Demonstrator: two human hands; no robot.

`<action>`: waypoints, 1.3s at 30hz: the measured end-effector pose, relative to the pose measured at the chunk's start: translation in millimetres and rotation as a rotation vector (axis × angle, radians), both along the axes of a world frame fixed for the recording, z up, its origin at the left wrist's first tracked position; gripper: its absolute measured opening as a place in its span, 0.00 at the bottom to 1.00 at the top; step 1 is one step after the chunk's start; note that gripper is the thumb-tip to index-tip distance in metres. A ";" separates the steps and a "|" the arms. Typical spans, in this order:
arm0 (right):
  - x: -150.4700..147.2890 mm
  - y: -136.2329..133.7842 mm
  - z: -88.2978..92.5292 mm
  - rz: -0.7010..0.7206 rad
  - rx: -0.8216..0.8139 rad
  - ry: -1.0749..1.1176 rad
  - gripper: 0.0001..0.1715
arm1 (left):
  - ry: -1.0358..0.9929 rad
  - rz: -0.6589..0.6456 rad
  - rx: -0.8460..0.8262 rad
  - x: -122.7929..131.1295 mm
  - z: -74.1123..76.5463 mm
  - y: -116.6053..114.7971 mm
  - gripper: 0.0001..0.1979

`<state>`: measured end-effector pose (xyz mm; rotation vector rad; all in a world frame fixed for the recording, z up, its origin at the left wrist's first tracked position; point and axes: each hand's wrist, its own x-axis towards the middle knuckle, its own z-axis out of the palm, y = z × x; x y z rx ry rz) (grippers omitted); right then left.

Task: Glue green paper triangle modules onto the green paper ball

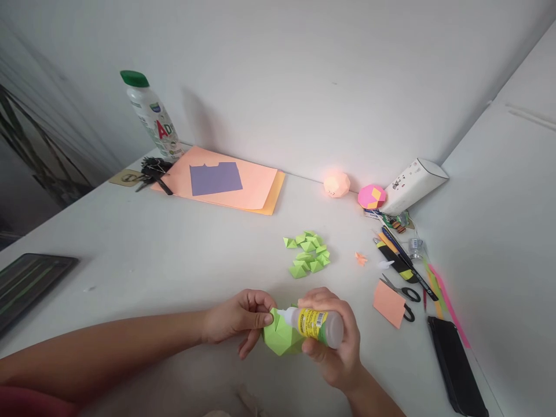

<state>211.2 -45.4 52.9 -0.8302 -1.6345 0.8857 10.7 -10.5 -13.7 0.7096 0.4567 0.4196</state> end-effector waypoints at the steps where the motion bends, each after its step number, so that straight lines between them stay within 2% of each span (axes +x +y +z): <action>1: 0.1 -0.1 0.2 0.003 -0.001 0.001 0.17 | 0.001 0.000 0.000 0.0 0.1 -0.1 0.20; 10: 0.6 -0.1 -5.3 0.005 -0.011 0.008 0.18 | 0.002 0.004 0.008 -1.0 4.6 0.1 0.19; 12: 3.1 0.9 -6.1 -0.046 -0.010 0.021 0.17 | -0.002 0.011 0.008 -0.9 3.4 0.2 0.19; 15: 11.5 6.9 -5.6 -0.196 -0.078 0.121 0.17 | -0.005 0.014 0.004 -0.5 1.2 0.1 0.18; 20: 36.3 33.7 -5.8 -0.375 -0.215 0.312 0.15 | -0.011 0.040 -0.016 -0.2 -0.3 -1.2 0.19; 22: 48.9 46.6 -10.5 -0.505 -0.268 0.241 0.20 | -0.014 0.046 -0.021 -0.3 -1.4 -1.8 0.19; 24: 62.0 58.1 -18.9 -0.711 -0.303 0.023 0.22 | -0.012 0.045 -0.017 -0.5 -3.0 -2.3 0.18; 27: 79.0 70.8 -34.3 -0.841 -0.308 -0.122 0.21 | -0.009 0.050 -0.004 -0.9 -4.3 -3.0 0.17; 32: 86.7 76.5 -48.1 -0.850 -0.302 -0.463 0.20 | -0.011 0.047 0.005 -1.1 -0.8 -4.5 0.17; 39: 68.9 64.7 -39.5 -0.745 -0.142 -0.752 0.19 | 0.000 0.013 0.038 -0.5 -0.9 -5.1 0.18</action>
